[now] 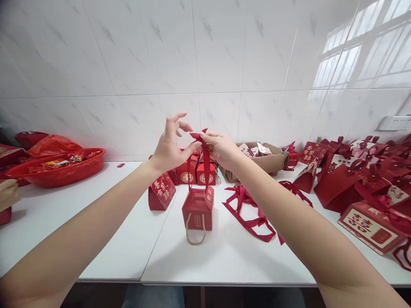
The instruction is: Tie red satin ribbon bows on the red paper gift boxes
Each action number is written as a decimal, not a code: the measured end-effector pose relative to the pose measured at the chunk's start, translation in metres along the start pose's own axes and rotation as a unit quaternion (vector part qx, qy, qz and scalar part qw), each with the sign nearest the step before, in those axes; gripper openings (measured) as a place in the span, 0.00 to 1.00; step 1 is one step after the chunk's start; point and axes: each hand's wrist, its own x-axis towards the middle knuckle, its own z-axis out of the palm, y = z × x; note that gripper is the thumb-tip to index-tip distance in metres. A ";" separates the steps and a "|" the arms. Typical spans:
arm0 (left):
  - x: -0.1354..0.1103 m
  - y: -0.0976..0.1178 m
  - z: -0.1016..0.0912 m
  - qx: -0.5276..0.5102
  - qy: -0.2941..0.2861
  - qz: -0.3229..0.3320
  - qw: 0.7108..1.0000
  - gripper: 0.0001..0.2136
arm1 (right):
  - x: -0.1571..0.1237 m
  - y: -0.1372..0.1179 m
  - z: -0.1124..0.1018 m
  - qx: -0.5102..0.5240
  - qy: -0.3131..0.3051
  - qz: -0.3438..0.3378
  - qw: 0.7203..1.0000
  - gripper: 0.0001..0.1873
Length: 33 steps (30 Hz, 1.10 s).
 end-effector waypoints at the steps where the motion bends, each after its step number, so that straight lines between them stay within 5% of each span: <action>1: -0.003 0.000 -0.001 -0.047 -0.034 -0.052 0.997 0.34 | -0.001 0.000 -0.001 -0.012 0.000 -0.010 1.000 0.06; 5: -0.012 -0.001 -0.009 -0.232 -0.238 -0.225 0.916 0.21 | -0.011 -0.004 -0.003 -0.152 -0.028 -0.056 0.986 0.11; 7: -0.015 -0.001 -0.013 -0.299 -0.273 -0.264 0.875 0.16 | -0.015 -0.006 -0.008 -0.292 -0.024 -0.141 0.946 0.13; 11: -0.018 -0.001 -0.017 -0.341 -0.226 -0.322 0.854 0.11 | -0.016 -0.001 -0.023 -0.550 -0.034 -0.391 0.737 0.10; 13: -0.019 -0.002 -0.017 -0.331 -0.221 -0.338 0.853 0.09 | -0.014 0.003 -0.030 -0.620 -0.059 -0.450 0.640 0.11; 15: -0.020 -0.004 -0.017 -0.318 -0.218 -0.348 0.854 0.07 | -0.012 0.007 -0.032 -0.665 -0.069 -0.470 0.576 0.11; 17: -0.022 -0.006 -0.016 -0.310 -0.211 -0.355 0.856 0.07 | -0.011 0.010 -0.031 -0.691 -0.069 -0.475 0.541 0.11; 21: -0.023 -0.006 -0.014 -0.321 -0.210 -0.338 0.859 0.09 | -0.010 0.014 -0.026 -0.703 -0.054 -0.478 0.524 0.12; 33: -0.021 0.000 -0.004 -0.396 -0.179 -0.330 0.838 0.08 | -0.015 0.026 -0.026 -0.707 -0.006 -0.450 0.546 0.13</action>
